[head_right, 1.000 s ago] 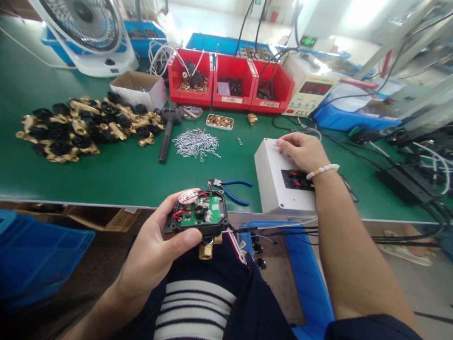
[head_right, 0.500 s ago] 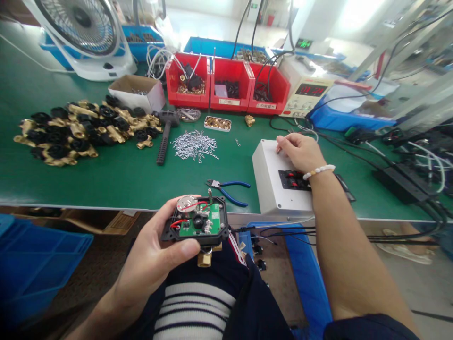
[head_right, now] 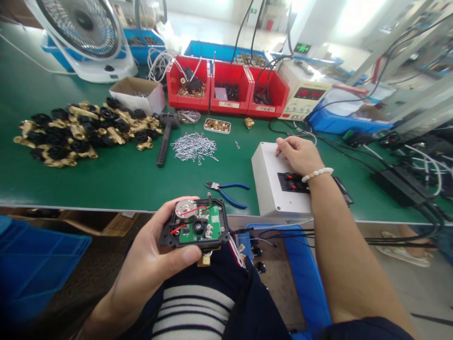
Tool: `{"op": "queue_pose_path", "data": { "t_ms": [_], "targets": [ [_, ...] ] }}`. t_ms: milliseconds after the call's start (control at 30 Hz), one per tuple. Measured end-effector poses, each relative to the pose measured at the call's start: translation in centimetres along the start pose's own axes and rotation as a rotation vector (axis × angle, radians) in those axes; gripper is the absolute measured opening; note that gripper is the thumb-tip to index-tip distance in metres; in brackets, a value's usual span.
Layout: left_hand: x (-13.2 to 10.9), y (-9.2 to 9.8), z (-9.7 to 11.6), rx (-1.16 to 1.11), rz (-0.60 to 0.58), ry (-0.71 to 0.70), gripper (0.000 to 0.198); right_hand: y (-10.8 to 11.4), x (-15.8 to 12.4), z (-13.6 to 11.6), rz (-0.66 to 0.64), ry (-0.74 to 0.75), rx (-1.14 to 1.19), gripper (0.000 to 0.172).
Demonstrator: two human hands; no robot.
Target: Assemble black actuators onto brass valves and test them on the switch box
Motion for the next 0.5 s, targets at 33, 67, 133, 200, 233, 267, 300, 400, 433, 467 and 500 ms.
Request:
{"op": "queue_pose_path", "data": {
  "t_ms": [33,67,133,200,233,267,300,400,433,467,500],
  "targets": [
    [-0.02,0.0,0.05,0.007,0.002,-0.006,0.054,-0.02,0.02,0.02,-0.002,0.002,0.003,0.027],
    [-0.01,0.03,0.07,0.018,0.006,-0.013,0.053,-0.05,0.03,0.06,-0.002,0.004,0.005,0.027],
    [0.06,0.15,0.06,0.048,0.005,-0.028,0.055,-0.08,0.08,0.14,0.0,0.008,0.007,0.027],
    [0.19,0.18,-0.01,0.072,-0.03,-0.042,0.058,-0.1,0.13,0.24,0.002,0.01,0.005,0.028],
    [0.24,0.18,-0.04,0.081,-0.051,-0.046,0.059,-0.11,0.15,0.28,0.003,0.01,0.004,0.028],
    [0.28,0.19,-0.06,0.09,-0.069,-0.051,0.059,-0.12,0.17,0.32,0.003,0.01,0.002,0.028],
    [0.29,0.22,-0.06,0.102,-0.082,-0.056,0.059,-0.12,0.19,0.35,0.004,0.009,0.0,0.027],
    [0.2,0.38,-0.02,0.159,-0.083,-0.068,0.06,-0.14,0.21,0.37,0.005,0.005,-0.006,0.027],
    [0.16,0.39,-0.03,0.175,-0.083,-0.07,0.061,-0.13,0.19,0.36,0.004,0.003,-0.008,0.027],
    [0.14,0.4,-0.08,0.182,-0.081,-0.068,0.062,-0.13,0.17,0.35,0.003,0.0,-0.011,0.027],
    [0.16,0.4,-0.19,0.174,-0.079,-0.061,0.063,-0.12,0.14,0.34,0.003,-0.002,-0.013,0.027]
  ]
}}
Point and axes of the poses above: each hand's wrist, its own x-axis towards the middle knuckle, its own y-axis out of the back of the hand, z = x × y, the point moved 6 cm from there along x, towards the middle knuckle, and after that the axes turned 7 degrees about -x, right-handed, at the moved point
